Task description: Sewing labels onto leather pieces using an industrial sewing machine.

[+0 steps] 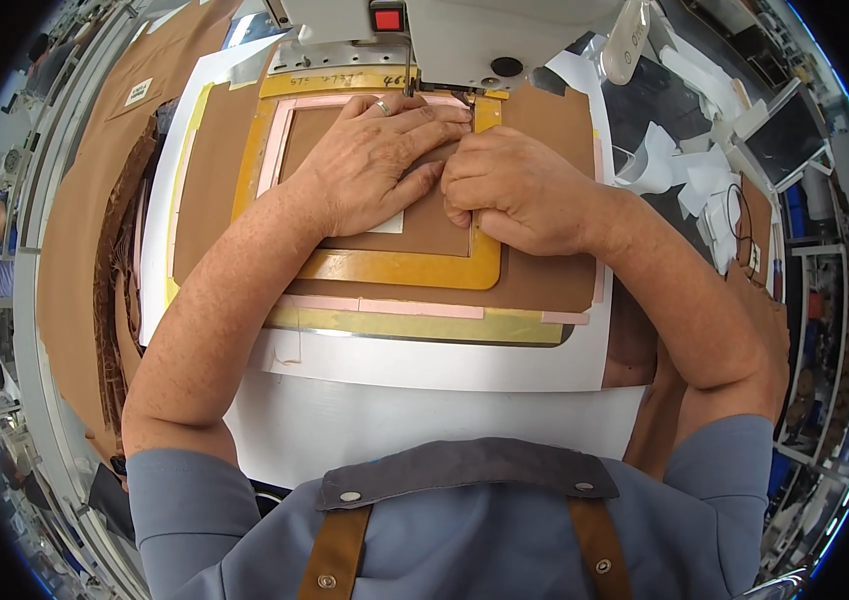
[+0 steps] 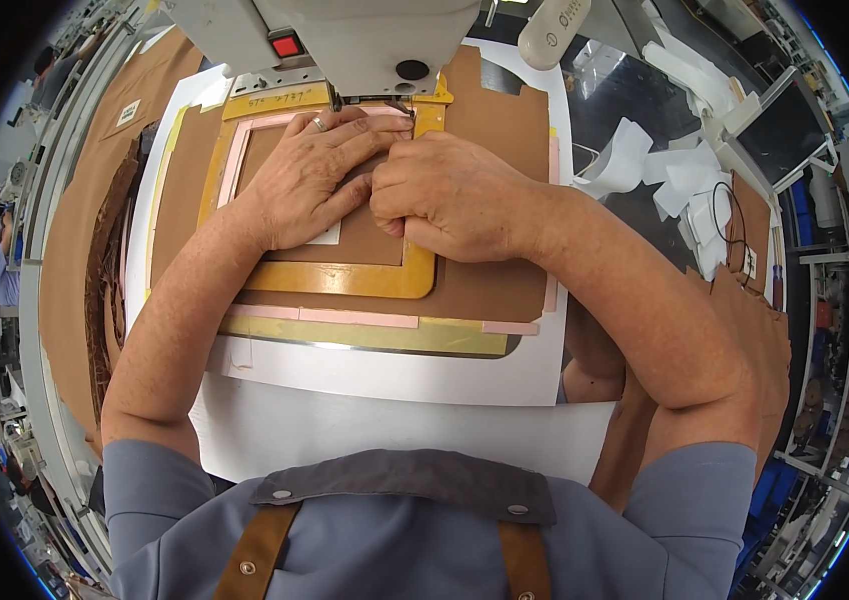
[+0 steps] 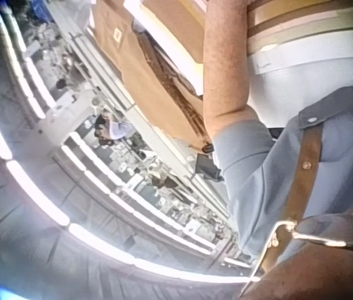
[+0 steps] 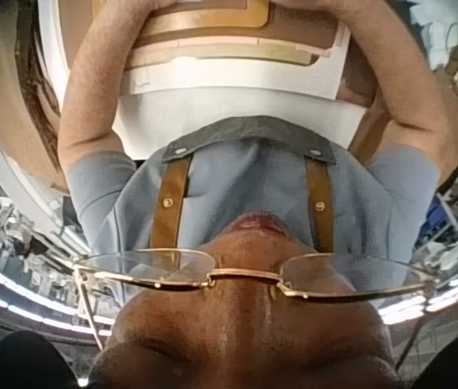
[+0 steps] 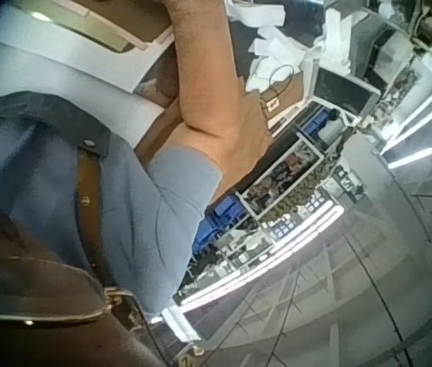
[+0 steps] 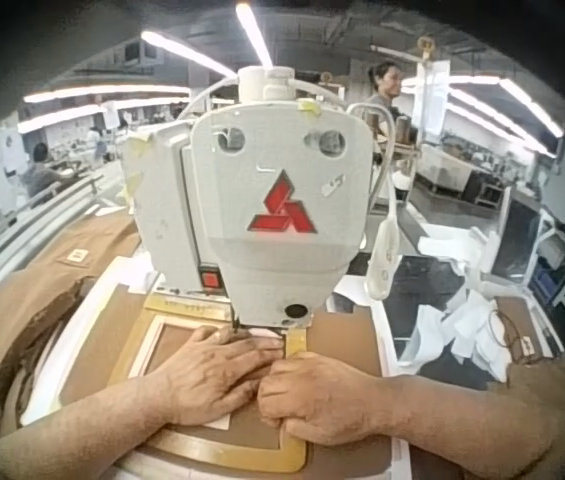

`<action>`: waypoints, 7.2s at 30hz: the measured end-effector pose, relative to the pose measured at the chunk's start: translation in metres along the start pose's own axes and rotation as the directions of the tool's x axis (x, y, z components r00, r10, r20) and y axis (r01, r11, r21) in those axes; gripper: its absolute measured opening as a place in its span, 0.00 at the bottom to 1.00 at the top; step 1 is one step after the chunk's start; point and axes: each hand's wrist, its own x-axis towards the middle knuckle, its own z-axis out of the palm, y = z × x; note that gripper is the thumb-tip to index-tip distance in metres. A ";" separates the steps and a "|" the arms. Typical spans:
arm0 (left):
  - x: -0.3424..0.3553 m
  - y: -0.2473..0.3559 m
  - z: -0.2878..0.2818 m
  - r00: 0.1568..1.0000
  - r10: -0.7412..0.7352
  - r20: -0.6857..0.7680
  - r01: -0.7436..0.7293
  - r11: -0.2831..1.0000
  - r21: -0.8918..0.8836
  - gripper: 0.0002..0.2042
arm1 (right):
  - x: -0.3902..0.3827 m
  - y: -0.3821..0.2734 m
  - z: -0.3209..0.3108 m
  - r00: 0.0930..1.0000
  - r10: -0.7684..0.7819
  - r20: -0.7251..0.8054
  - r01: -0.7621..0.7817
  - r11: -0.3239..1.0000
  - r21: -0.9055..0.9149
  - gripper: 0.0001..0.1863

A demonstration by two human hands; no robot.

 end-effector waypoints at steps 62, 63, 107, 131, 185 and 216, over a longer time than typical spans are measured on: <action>0.003 0.000 -0.005 0.996 -0.081 0.043 0.084 0.993 -0.078 0.20 | -0.015 -0.026 0.009 0.988 -0.085 -0.131 0.064 0.985 -0.157 0.05; 0.003 -0.001 -0.005 0.996 -0.081 0.044 0.084 0.993 -0.077 0.20 | -0.016 -0.026 0.008 0.990 -0.080 -0.112 0.060 0.984 -0.167 0.05; 0.035 -0.050 0.001 0.999 -0.034 0.007 0.034 0.999 0.019 0.18 | -0.020 -0.017 0.002 0.989 0.016 -0.147 -0.051 0.969 -0.242 0.10; 0.091 -0.091 -0.012 0.919 0.064 0.389 0.086 0.930 -0.357 0.23 | -0.016 0.002 -0.005 0.966 0.045 -0.257 -0.197 0.768 -0.609 0.16; -0.044 -0.018 -0.028 0.918 -0.306 -0.251 0.279 0.950 -0.140 0.19 | -0.166 0.010 -0.044 0.520 0.628 -0.579 -0.851 0.318 -0.419 0.25; -0.204 0.135 -0.024 0.919 -0.394 -0.019 0.388 0.912 -0.133 0.47 | -0.230 -0.171 0.014 0.118 0.898 -0.423 -0.807 0.335 0.487 0.32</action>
